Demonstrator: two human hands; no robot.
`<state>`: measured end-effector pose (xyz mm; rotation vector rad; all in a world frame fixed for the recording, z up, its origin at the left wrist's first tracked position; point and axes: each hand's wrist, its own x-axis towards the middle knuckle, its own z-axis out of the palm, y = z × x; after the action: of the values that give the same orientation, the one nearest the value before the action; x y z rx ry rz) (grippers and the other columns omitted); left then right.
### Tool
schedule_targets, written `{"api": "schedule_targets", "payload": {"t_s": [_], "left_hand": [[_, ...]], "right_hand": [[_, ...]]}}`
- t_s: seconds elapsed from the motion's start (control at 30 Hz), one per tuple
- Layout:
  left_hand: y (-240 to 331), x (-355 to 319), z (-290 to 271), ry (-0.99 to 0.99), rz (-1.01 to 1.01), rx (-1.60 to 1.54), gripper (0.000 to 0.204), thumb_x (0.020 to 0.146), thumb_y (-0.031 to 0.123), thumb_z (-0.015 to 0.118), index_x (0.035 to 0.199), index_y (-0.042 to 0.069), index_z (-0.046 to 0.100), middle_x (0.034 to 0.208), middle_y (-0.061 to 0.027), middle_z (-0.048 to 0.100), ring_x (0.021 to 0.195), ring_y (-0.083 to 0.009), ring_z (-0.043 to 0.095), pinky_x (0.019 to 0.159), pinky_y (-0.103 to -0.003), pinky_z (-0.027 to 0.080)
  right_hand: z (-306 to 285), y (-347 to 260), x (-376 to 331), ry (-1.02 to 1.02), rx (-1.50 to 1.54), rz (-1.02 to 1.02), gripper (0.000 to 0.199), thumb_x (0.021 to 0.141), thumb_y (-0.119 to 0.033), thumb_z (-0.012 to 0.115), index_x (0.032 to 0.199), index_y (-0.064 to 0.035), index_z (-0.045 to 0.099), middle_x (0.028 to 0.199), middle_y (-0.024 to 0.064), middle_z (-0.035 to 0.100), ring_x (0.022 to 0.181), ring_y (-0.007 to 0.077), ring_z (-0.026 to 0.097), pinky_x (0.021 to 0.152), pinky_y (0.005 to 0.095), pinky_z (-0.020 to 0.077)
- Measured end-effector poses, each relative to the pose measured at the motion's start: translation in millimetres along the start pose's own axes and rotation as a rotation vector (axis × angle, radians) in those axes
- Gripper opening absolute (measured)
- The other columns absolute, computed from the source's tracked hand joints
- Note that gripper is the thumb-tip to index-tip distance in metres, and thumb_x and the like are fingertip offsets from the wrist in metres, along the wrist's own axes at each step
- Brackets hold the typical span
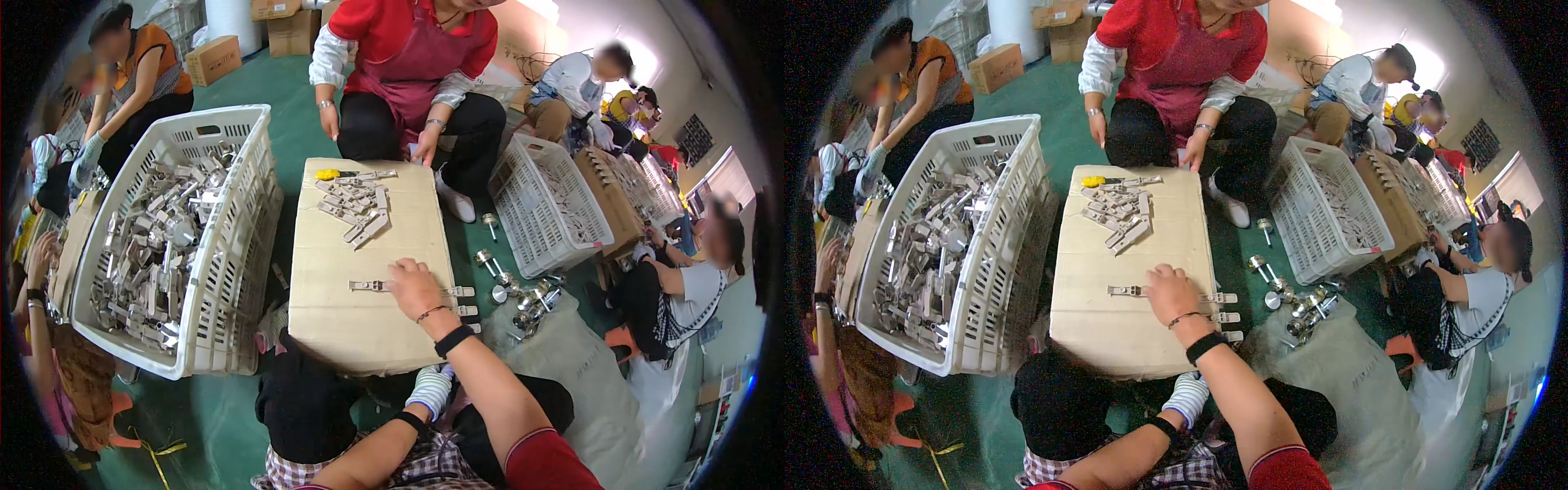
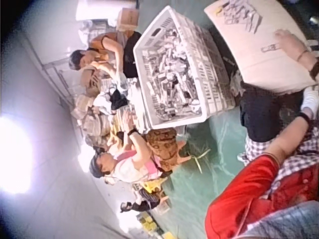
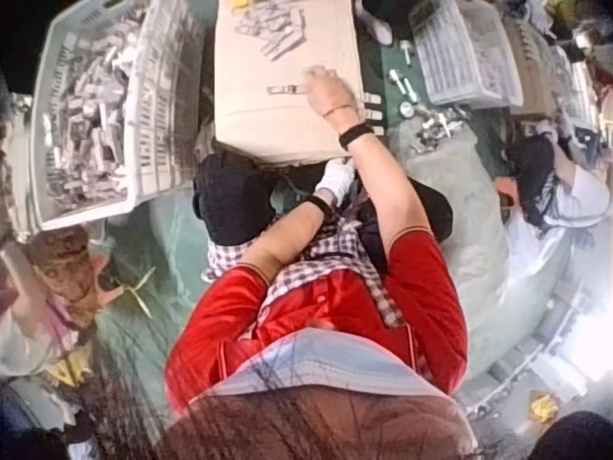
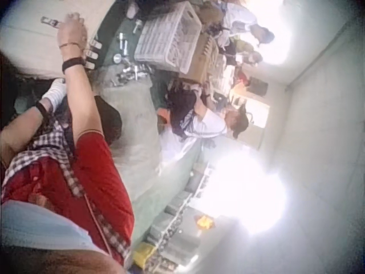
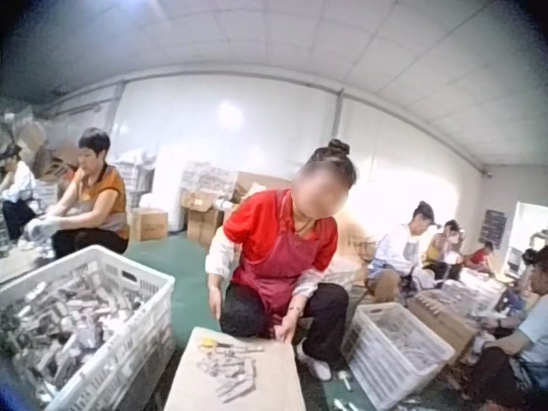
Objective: Assembling metal hinges using individual components and a screwdriver in a warehouse setting.
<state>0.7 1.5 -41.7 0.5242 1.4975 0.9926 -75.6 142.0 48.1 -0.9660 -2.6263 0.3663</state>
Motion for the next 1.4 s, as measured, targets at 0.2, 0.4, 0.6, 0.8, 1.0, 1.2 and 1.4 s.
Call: {"api": "schedule_targets", "payload": {"t_s": [0.2, 0.4, 0.6, 0.8, 1.0, 1.2, 1.4], "left_hand": [[-34.7, 29.6, 2.2, -0.096, 0.074, 0.184, 0.038, 0.089, 0.026, 0.052, 0.113, -0.004, 0.054, 0.105, -0.0217, 0.061, 0.089, -0.0343, 0.058, 0.079, -0.038, 0.045], [-7.1, 3.8, 4.4, 0.091, 0.152, -0.023, 0.035, 0.09, 0.023, 0.056, 0.115, -0.001, 0.056, 0.107, -0.0084, 0.062, 0.091, -0.0182, 0.053, 0.085, -0.032, 0.042], [-2.8, 1.3, 1.5, 0.025, 0.124, -0.162, 0.034, 0.088, 0.021, 0.058, 0.116, 0.001, 0.056, 0.109, -0.0096, 0.062, 0.094, -0.0198, 0.055, 0.086, -0.031, 0.042], [0.0, -2.2, 4.2, 0.029, 0.137, -0.135, 0.035, 0.088, 0.024, 0.058, 0.114, 0.0, 0.056, 0.105, -0.0127, 0.062, 0.09, -0.0224, 0.055, 0.083, -0.032, 0.042], [7.1, -8.3, 1.4, 0.034, 0.121, -0.141, 0.032, 0.088, 0.024, 0.059, 0.112, 0.002, 0.057, 0.099, -0.0089, 0.064, 0.084, -0.0183, 0.054, 0.078, -0.031, 0.043], [12.2, -9.0, 0.7, 0.02, 0.068, -0.134, 0.034, 0.088, 0.018, 0.058, 0.117, 0.0, 0.056, 0.109, -0.0081, 0.062, 0.095, -0.0172, 0.055, 0.086, -0.03, 0.042], [13.2, -9.9, 1.1, 0.032, 0.081, -0.142, 0.033, 0.088, 0.018, 0.058, 0.116, 0.0, 0.056, 0.11, -0.0084, 0.062, 0.095, -0.0177, 0.055, 0.086, -0.03, 0.042]], "right_hand": [[-3.4, -12.2, -7.0, -0.063, -0.038, 0.007, 0.022, 0.073, -0.014, 0.066, 0.094, -0.0077, 0.063, 0.097, 0.006, 0.06, 0.092, 0.0261, 0.054, 0.079, 0.0388, 0.0443], [-51.7, 29.0, -6.3, 0.031, 0.703, 0.237, 0.014, 0.08, -0.005, 0.057, 0.091, 0.0004, 0.063, 0.081, 0.0083, 0.063, 0.068, 0.0183, 0.063, 0.066, 0.0302, 0.0497], [-68.9, 116.2, -17.6, 0.172, 1.2, 0.576, 0.018, 0.083, -0.002, 0.054, 0.1, 0.0007, 0.061, 0.079, 0.0064, 0.063, 0.058, 0.0109, 0.058, 0.054, 0.0229, 0.0475], [-50.6, 155.3, -31.1, 0.139, 0.985, 0.695, 0.012, 0.086, -0.006, 0.056, 0.091, -0.0013, 0.065, 0.075, 0.003, 0.063, 0.052, 0.0088, 0.054, 0.05, 0.0217, 0.0453], [-26.9, 156.1, -29.7, 0.229, 0.851, 0.557, 0.013, 0.084, -0.008, 0.057, 0.088, 0.0012, 0.064, 0.073, 0.0064, 0.065, 0.055, 0.0118, 0.059, 0.052, 0.0259, 0.0463], [-20.0, 156.7, -30.6, 0.25, 0.803, 0.566, 0.013, 0.084, -0.008, 0.057, 0.088, 0.0013, 0.064, 0.072, 0.0073, 0.065, 0.056, 0.0128, 0.061, 0.053, 0.0267, 0.0467], [-24.7, 149.3, -27.6, 0.242, 0.786, 0.567, 0.014, 0.084, -0.009, 0.056, 0.088, 0.0017, 0.064, 0.075, 0.0079, 0.065, 0.056, 0.0135, 0.061, 0.054, 0.0274, 0.0474]]}}
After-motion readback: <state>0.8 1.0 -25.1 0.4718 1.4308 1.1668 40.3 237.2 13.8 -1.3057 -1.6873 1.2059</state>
